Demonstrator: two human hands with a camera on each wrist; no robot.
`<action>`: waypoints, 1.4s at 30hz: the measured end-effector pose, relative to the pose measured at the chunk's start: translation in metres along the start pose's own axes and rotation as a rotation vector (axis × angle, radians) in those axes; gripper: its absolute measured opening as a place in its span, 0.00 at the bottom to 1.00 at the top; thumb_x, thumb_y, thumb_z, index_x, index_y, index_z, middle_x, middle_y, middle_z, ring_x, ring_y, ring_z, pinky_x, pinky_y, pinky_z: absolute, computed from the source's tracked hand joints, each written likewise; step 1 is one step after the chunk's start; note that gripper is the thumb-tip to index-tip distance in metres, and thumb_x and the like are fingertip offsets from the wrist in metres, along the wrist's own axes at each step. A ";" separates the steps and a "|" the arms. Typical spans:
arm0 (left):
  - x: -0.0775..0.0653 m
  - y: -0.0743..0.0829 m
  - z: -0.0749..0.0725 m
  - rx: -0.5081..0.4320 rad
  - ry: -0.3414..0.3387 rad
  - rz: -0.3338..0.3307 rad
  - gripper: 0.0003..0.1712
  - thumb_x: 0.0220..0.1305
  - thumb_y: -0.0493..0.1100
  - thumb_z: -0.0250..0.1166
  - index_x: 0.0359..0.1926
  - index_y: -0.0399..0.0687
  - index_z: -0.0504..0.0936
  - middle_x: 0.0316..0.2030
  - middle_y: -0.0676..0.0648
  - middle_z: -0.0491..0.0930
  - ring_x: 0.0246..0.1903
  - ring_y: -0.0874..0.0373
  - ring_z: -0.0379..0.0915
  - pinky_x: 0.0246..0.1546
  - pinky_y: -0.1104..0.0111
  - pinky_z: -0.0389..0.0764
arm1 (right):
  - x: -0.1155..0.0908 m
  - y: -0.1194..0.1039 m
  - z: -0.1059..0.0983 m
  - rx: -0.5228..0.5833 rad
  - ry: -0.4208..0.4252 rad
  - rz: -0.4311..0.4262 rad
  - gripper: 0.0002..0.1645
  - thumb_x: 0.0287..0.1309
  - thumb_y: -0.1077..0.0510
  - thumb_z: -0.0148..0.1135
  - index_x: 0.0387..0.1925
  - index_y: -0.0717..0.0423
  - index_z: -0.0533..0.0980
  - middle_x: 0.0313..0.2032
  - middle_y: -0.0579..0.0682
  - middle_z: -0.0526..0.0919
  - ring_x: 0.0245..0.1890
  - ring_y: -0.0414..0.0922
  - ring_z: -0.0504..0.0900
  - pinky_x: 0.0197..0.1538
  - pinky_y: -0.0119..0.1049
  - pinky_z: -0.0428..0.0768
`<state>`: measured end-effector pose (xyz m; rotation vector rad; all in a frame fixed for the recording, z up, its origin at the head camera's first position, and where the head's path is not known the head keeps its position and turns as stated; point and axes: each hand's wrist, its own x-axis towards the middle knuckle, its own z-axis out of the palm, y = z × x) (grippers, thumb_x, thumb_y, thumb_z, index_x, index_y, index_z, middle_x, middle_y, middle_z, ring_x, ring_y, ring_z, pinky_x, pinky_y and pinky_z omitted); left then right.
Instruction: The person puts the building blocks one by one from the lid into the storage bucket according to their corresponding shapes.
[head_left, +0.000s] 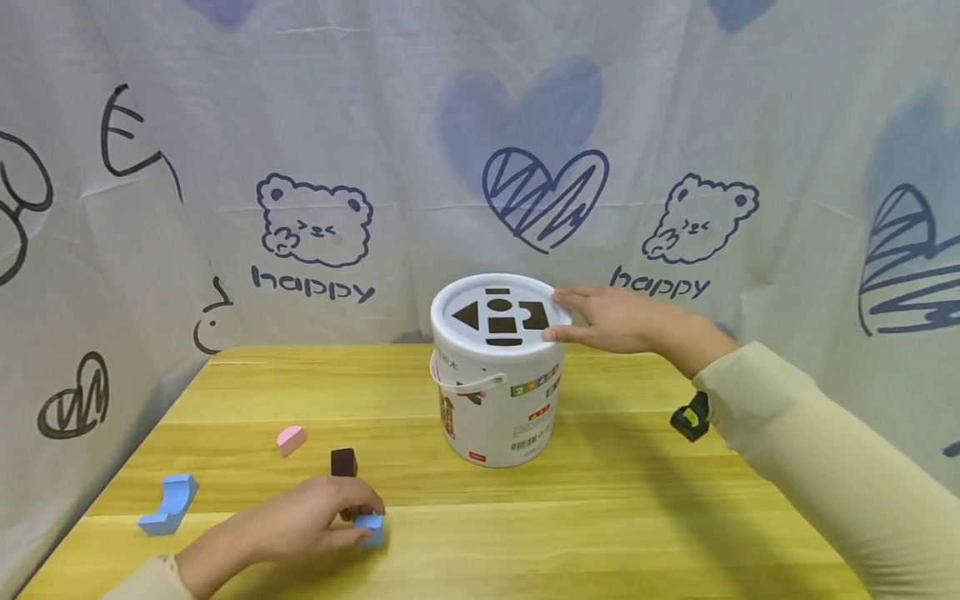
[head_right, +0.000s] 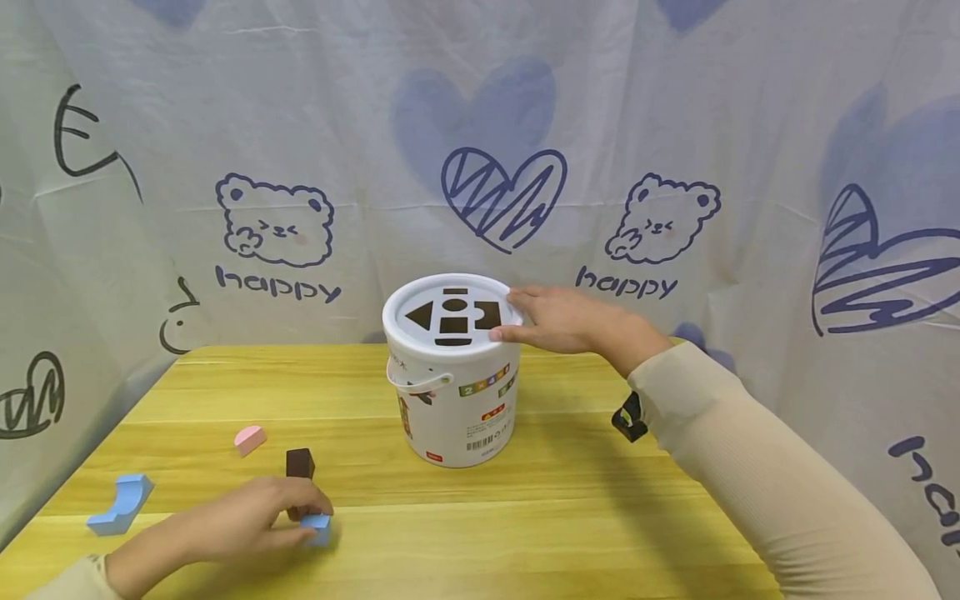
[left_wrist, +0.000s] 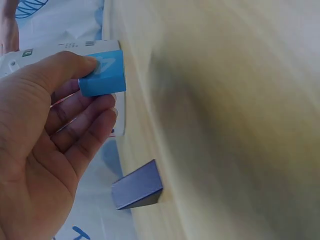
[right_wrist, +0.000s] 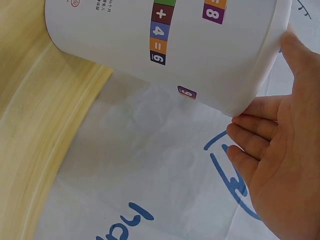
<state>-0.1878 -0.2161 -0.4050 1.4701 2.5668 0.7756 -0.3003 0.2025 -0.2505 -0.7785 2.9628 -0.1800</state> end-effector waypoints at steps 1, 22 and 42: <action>0.002 0.001 -0.002 -0.001 0.000 -0.001 0.07 0.69 0.44 0.63 0.44 0.49 0.82 0.39 0.62 0.78 0.37 0.72 0.73 0.35 0.75 0.80 | 0.000 0.000 0.000 -0.001 -0.001 0.002 0.60 0.56 0.17 0.40 0.76 0.53 0.53 0.73 0.58 0.55 0.70 0.61 0.58 0.69 0.60 0.56; 0.041 0.030 -0.074 0.097 0.023 -0.137 0.12 0.68 0.46 0.64 0.50 0.53 0.82 0.38 0.62 0.79 0.33 0.69 0.73 0.33 0.72 0.80 | 0.000 0.000 0.000 -0.005 -0.006 0.014 0.60 0.56 0.17 0.40 0.76 0.54 0.54 0.73 0.58 0.55 0.70 0.61 0.58 0.69 0.59 0.56; 0.098 0.037 -0.146 0.183 0.174 -0.056 0.13 0.65 0.39 0.67 0.50 0.46 0.83 0.36 0.57 0.83 0.34 0.65 0.77 0.34 0.67 0.81 | 0.002 0.000 0.000 -0.013 0.002 0.003 0.60 0.56 0.17 0.39 0.75 0.53 0.54 0.73 0.56 0.55 0.70 0.60 0.59 0.69 0.59 0.56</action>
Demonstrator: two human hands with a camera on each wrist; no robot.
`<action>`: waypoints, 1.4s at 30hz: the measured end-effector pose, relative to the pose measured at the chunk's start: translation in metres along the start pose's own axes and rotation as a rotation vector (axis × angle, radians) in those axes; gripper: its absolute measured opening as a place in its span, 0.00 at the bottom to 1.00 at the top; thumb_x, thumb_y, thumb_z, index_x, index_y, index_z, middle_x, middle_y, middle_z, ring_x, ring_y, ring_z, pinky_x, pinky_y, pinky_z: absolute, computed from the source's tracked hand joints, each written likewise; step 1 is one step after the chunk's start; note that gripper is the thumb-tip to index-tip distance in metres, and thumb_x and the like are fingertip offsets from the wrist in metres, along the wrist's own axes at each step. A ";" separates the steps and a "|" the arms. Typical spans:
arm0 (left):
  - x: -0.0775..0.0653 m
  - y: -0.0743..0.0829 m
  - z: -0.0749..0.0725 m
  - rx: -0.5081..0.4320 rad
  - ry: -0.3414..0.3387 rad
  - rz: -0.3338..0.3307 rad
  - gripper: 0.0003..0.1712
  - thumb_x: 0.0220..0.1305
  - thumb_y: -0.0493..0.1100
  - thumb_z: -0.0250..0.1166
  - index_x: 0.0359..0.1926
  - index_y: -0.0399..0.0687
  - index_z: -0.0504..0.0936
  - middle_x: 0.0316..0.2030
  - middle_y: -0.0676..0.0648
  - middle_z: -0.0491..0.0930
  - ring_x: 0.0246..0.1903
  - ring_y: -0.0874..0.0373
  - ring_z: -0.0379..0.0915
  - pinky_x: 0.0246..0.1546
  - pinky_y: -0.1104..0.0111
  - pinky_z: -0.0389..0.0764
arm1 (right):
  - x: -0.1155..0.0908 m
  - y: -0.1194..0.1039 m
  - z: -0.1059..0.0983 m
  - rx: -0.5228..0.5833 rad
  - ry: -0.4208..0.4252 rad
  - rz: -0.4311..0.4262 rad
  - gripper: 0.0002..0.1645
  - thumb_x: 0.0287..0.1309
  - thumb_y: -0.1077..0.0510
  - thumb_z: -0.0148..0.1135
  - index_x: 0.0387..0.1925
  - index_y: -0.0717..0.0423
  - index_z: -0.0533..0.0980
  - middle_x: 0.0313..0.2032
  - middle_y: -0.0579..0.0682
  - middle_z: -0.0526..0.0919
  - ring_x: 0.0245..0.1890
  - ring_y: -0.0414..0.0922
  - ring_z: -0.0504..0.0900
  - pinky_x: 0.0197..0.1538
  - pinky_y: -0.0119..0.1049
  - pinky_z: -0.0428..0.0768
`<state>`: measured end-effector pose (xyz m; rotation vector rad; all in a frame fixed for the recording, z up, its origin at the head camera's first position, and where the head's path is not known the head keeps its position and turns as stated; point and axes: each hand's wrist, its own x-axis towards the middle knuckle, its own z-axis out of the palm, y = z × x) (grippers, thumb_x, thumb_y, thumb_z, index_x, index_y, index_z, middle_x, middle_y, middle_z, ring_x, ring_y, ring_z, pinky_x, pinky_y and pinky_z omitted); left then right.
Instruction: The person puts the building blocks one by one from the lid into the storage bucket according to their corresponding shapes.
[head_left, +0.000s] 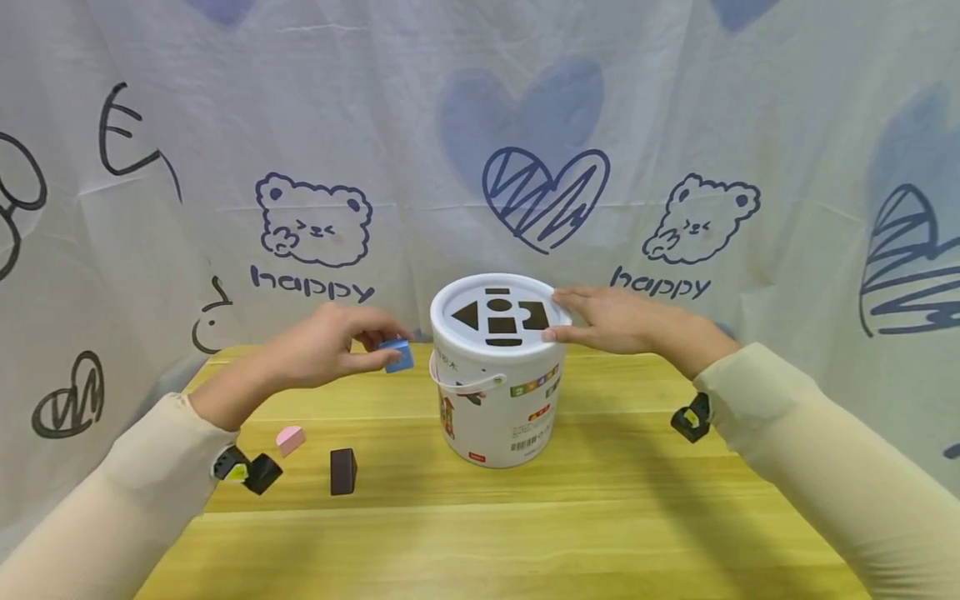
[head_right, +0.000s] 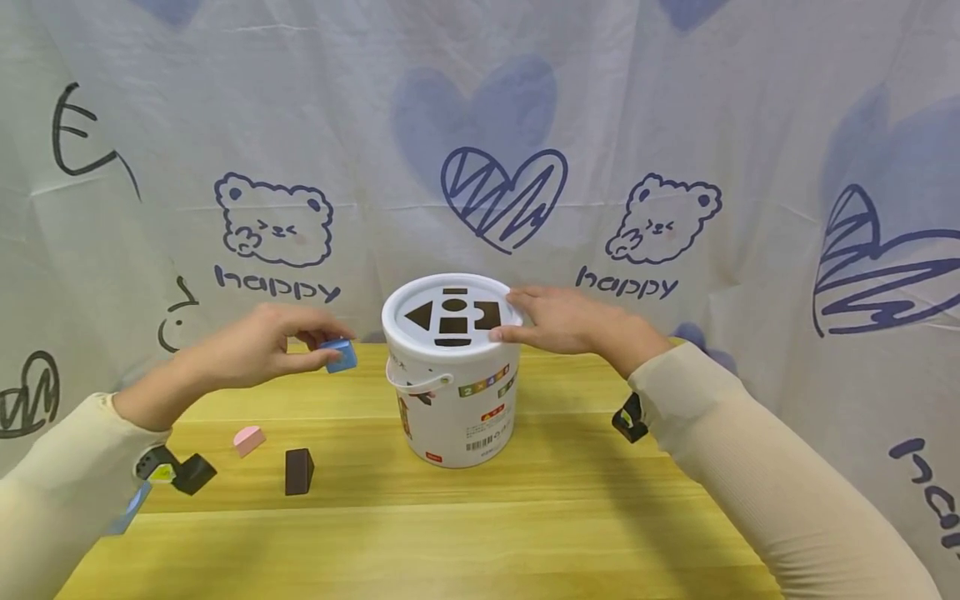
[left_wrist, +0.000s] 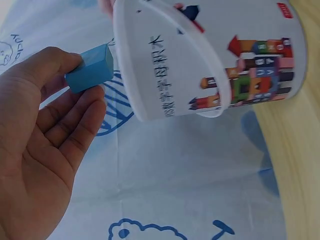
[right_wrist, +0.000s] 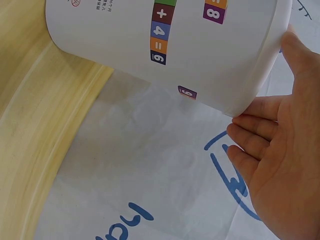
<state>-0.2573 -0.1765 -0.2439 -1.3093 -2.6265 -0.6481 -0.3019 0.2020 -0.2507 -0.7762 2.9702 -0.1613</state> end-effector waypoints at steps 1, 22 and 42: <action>0.004 -0.001 -0.003 -0.001 0.002 -0.002 0.13 0.65 0.39 0.67 0.50 0.46 0.83 0.35 0.57 0.83 0.34 0.65 0.78 0.34 0.67 0.81 | 0.000 0.000 0.000 -0.001 -0.001 0.001 0.60 0.56 0.17 0.39 0.76 0.53 0.54 0.73 0.56 0.55 0.70 0.60 0.59 0.69 0.59 0.56; 0.098 -0.003 -0.036 0.009 -0.033 -0.153 0.18 0.69 0.46 0.63 0.57 0.47 0.81 0.45 0.48 0.83 0.44 0.55 0.80 0.48 0.59 0.81 | 0.002 0.002 0.000 -0.009 0.002 0.000 0.61 0.54 0.16 0.38 0.76 0.52 0.54 0.74 0.55 0.54 0.70 0.60 0.58 0.69 0.60 0.56; 0.166 -0.004 -0.030 0.020 -0.100 -0.188 0.18 0.72 0.46 0.59 0.59 0.49 0.80 0.44 0.49 0.82 0.44 0.56 0.77 0.47 0.64 0.79 | 0.002 0.004 0.002 -0.004 0.001 0.006 0.61 0.54 0.15 0.38 0.76 0.51 0.54 0.74 0.55 0.56 0.70 0.60 0.59 0.70 0.59 0.56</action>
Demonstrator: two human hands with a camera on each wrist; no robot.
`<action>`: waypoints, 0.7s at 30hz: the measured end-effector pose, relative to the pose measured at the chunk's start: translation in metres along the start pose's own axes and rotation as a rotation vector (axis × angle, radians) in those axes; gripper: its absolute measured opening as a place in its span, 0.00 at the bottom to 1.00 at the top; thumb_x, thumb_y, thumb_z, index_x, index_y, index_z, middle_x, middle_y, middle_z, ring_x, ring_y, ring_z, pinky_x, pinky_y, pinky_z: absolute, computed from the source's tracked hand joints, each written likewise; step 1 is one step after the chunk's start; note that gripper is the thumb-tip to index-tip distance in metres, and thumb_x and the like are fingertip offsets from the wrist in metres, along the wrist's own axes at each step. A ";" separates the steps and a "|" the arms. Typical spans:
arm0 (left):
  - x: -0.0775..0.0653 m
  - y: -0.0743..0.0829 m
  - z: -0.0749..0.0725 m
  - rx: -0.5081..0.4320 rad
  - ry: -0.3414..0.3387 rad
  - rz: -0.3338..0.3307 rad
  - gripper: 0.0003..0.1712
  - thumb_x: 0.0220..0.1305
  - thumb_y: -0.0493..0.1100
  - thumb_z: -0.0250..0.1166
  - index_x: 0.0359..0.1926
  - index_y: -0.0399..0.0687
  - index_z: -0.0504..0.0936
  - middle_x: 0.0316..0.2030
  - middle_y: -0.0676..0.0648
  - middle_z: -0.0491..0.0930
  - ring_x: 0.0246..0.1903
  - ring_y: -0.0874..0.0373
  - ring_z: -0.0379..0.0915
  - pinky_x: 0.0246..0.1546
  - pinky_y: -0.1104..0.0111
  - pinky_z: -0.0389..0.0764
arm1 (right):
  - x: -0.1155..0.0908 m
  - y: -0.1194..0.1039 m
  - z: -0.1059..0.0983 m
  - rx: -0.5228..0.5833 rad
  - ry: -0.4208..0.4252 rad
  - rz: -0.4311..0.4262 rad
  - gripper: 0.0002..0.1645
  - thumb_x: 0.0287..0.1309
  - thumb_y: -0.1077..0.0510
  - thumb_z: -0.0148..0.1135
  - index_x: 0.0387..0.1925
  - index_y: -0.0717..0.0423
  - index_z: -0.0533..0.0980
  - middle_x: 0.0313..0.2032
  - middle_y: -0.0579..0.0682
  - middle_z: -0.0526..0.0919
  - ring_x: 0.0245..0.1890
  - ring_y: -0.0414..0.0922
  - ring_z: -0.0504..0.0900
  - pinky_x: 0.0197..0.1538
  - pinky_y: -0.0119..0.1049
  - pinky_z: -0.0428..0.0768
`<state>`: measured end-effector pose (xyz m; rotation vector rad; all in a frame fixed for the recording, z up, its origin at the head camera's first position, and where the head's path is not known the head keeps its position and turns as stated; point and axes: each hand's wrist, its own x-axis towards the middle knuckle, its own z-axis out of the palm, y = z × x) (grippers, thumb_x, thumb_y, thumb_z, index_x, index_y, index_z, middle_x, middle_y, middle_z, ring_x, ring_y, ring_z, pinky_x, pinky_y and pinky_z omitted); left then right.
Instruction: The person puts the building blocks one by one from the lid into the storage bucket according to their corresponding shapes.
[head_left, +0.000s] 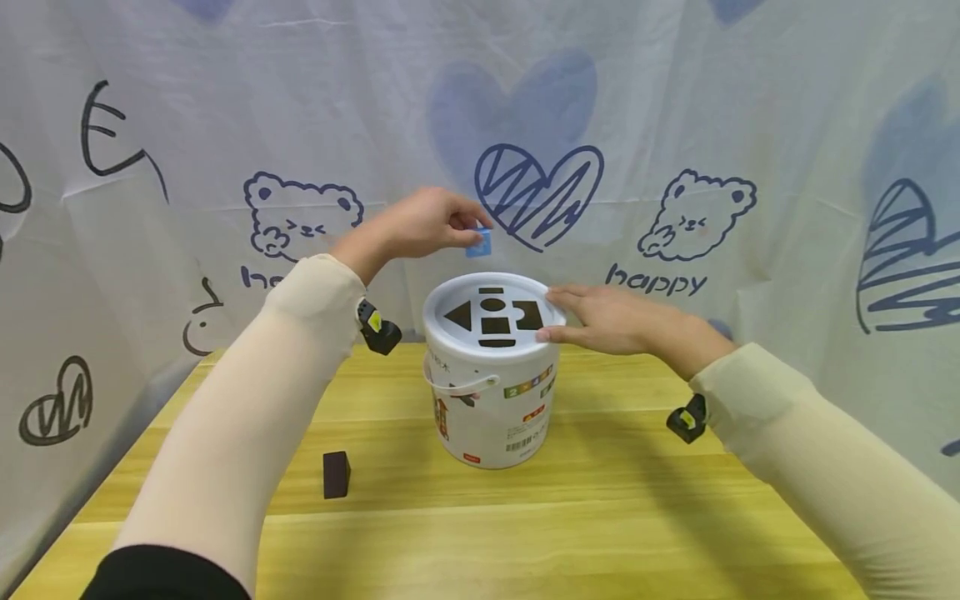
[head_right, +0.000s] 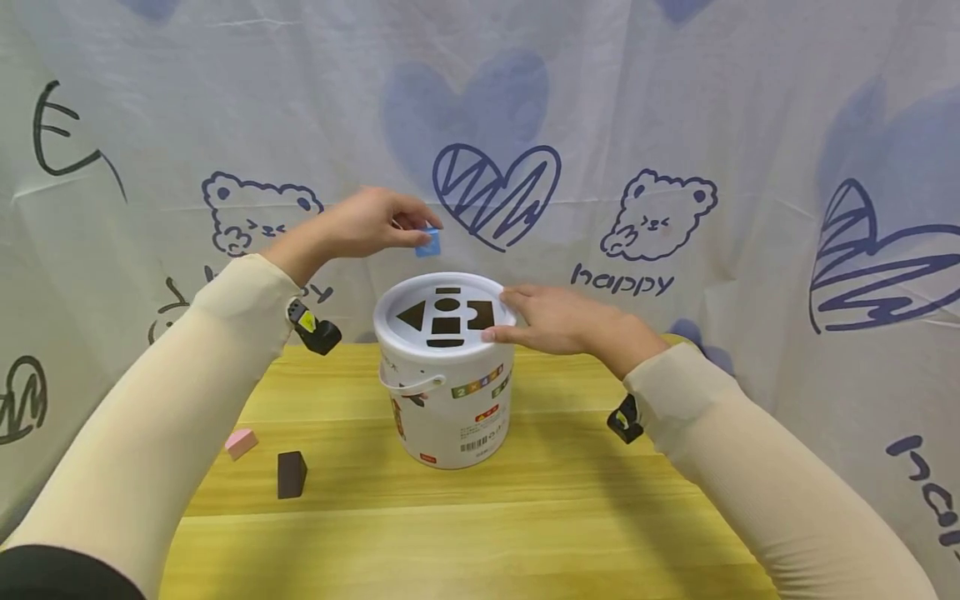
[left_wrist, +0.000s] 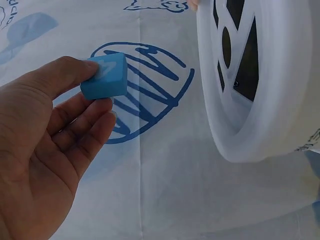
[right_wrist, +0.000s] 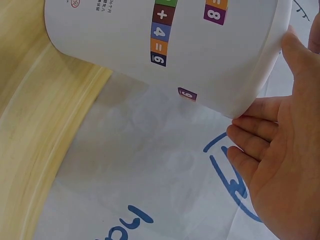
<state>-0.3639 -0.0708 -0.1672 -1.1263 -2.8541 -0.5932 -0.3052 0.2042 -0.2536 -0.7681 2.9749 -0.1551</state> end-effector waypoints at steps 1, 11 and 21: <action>0.002 0.000 0.002 -0.001 -0.003 0.003 0.17 0.72 0.46 0.59 0.58 0.48 0.80 0.44 0.48 0.82 0.44 0.56 0.77 0.46 0.64 0.80 | 0.000 0.000 0.000 0.002 -0.001 0.000 0.61 0.54 0.15 0.38 0.76 0.51 0.54 0.74 0.55 0.56 0.70 0.60 0.59 0.70 0.59 0.56; 0.026 -0.012 0.021 0.002 -0.044 0.008 0.17 0.71 0.44 0.60 0.57 0.46 0.80 0.44 0.47 0.81 0.45 0.54 0.76 0.47 0.64 0.79 | 0.000 -0.002 -0.002 0.001 -0.006 -0.009 0.60 0.55 0.16 0.39 0.76 0.52 0.54 0.74 0.55 0.56 0.70 0.60 0.59 0.70 0.59 0.56; 0.045 -0.016 0.036 0.030 -0.126 0.031 0.14 0.67 0.41 0.64 0.52 0.43 0.83 0.43 0.46 0.82 0.44 0.54 0.76 0.47 0.65 0.78 | -0.001 -0.001 -0.001 -0.011 -0.003 0.000 0.61 0.54 0.16 0.38 0.76 0.52 0.54 0.73 0.55 0.56 0.70 0.60 0.60 0.69 0.58 0.57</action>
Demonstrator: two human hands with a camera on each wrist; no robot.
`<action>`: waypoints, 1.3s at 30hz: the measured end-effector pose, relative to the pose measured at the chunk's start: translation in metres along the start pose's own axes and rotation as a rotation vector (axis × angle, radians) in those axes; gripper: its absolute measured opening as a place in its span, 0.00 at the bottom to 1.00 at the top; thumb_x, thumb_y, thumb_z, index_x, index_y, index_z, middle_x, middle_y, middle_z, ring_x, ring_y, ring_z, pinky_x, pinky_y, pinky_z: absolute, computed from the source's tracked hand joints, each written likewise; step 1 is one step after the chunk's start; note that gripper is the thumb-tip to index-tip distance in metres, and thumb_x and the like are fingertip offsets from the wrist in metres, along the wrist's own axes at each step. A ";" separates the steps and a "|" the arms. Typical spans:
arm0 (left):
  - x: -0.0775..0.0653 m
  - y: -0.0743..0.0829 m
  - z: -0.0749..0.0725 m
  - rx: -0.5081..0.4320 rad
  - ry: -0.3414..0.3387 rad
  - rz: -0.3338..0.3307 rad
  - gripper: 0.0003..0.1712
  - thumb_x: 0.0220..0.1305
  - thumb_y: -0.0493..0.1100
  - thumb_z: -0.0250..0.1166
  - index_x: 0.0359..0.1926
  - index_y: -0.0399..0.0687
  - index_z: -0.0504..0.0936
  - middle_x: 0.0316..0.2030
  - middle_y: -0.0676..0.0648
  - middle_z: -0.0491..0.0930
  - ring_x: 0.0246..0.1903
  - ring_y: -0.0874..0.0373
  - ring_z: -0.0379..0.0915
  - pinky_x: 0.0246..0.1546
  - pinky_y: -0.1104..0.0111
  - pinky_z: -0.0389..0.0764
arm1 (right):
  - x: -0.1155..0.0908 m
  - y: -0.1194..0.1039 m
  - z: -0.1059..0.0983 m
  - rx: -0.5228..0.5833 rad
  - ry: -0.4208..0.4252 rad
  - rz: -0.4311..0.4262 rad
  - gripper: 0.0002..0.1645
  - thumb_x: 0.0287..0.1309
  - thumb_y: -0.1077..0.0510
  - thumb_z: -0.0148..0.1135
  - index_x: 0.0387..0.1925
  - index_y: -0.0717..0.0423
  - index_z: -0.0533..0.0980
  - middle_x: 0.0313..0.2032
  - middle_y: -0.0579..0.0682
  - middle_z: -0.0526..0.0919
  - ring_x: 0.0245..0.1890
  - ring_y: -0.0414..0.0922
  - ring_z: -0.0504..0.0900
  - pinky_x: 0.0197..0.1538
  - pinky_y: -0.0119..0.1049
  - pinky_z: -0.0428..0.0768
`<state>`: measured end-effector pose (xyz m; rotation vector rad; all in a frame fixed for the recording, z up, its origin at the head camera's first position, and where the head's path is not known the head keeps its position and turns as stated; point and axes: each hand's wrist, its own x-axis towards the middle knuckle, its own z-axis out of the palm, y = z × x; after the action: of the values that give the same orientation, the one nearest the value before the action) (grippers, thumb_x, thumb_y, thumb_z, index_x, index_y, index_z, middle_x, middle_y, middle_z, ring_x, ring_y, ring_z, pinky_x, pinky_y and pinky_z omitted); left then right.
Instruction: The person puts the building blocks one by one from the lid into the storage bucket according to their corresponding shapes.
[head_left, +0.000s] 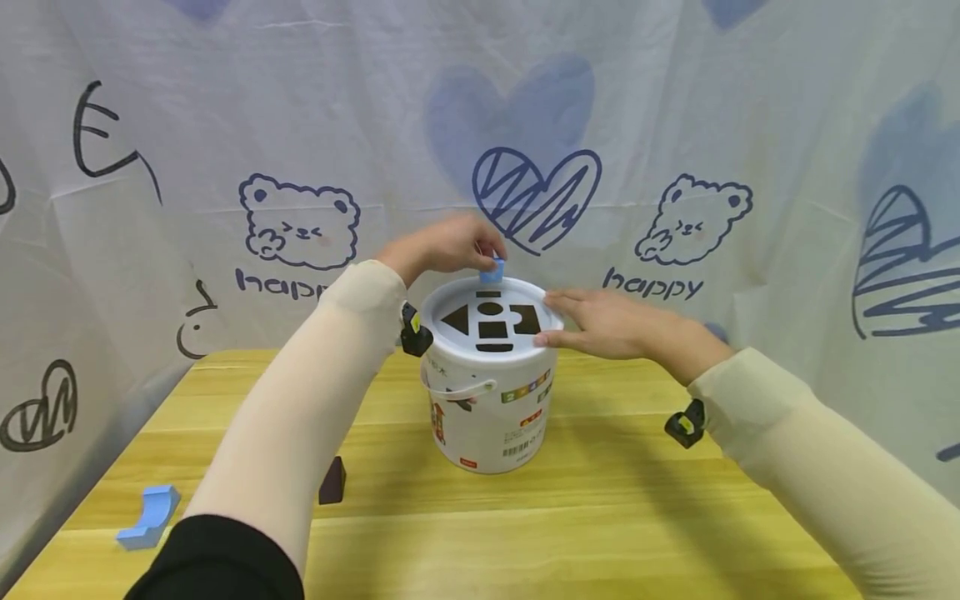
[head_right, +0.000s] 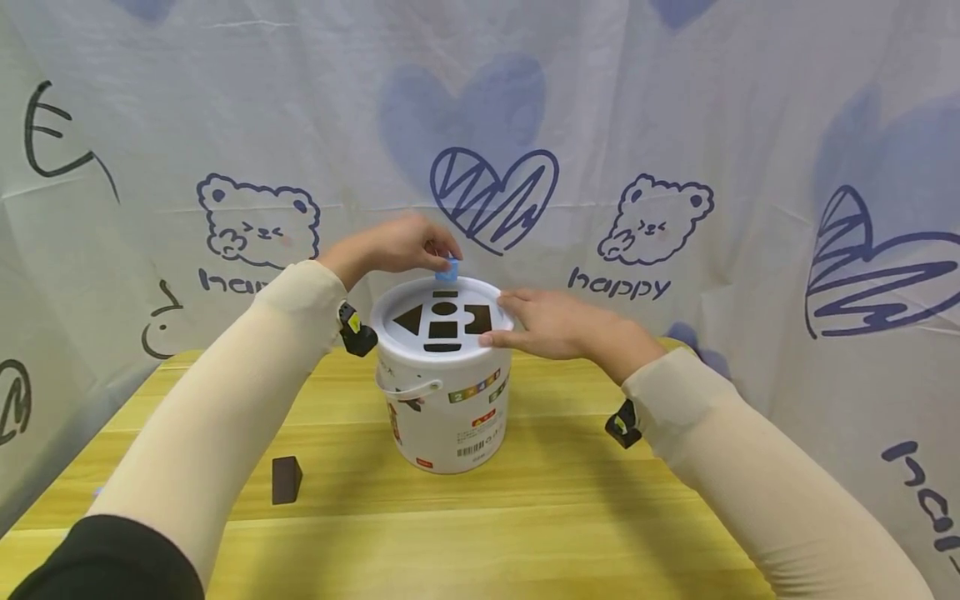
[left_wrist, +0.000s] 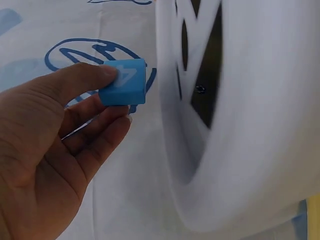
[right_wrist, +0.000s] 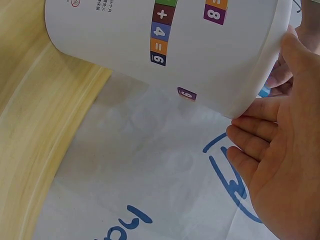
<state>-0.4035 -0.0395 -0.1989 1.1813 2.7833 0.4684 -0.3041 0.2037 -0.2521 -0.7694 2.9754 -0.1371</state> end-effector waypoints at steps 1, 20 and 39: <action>0.001 0.000 0.001 -0.002 -0.009 -0.001 0.14 0.67 0.40 0.64 0.52 0.43 0.83 0.43 0.45 0.82 0.44 0.54 0.76 0.47 0.65 0.78 | 0.000 0.000 0.000 0.002 0.000 0.000 0.61 0.54 0.16 0.38 0.76 0.52 0.54 0.73 0.55 0.56 0.70 0.60 0.60 0.69 0.58 0.57; 0.001 -0.003 0.014 -0.004 -0.047 -0.029 0.11 0.64 0.40 0.68 0.47 0.46 0.85 0.41 0.48 0.83 0.43 0.55 0.76 0.47 0.66 0.78 | -0.001 -0.001 0.001 0.020 -0.019 0.005 0.61 0.54 0.15 0.37 0.76 0.51 0.53 0.74 0.55 0.54 0.70 0.60 0.58 0.69 0.59 0.57; -0.004 0.000 0.011 0.022 -0.030 -0.006 0.15 0.62 0.39 0.68 0.50 0.44 0.84 0.41 0.46 0.83 0.43 0.54 0.77 0.47 0.66 0.78 | -0.001 0.000 0.001 0.017 -0.019 0.008 0.62 0.53 0.15 0.36 0.76 0.51 0.52 0.74 0.55 0.53 0.70 0.60 0.58 0.69 0.59 0.57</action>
<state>-0.3990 -0.0396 -0.2100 1.1739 2.7732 0.4169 -0.3031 0.2037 -0.2526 -0.7530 2.9555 -0.1537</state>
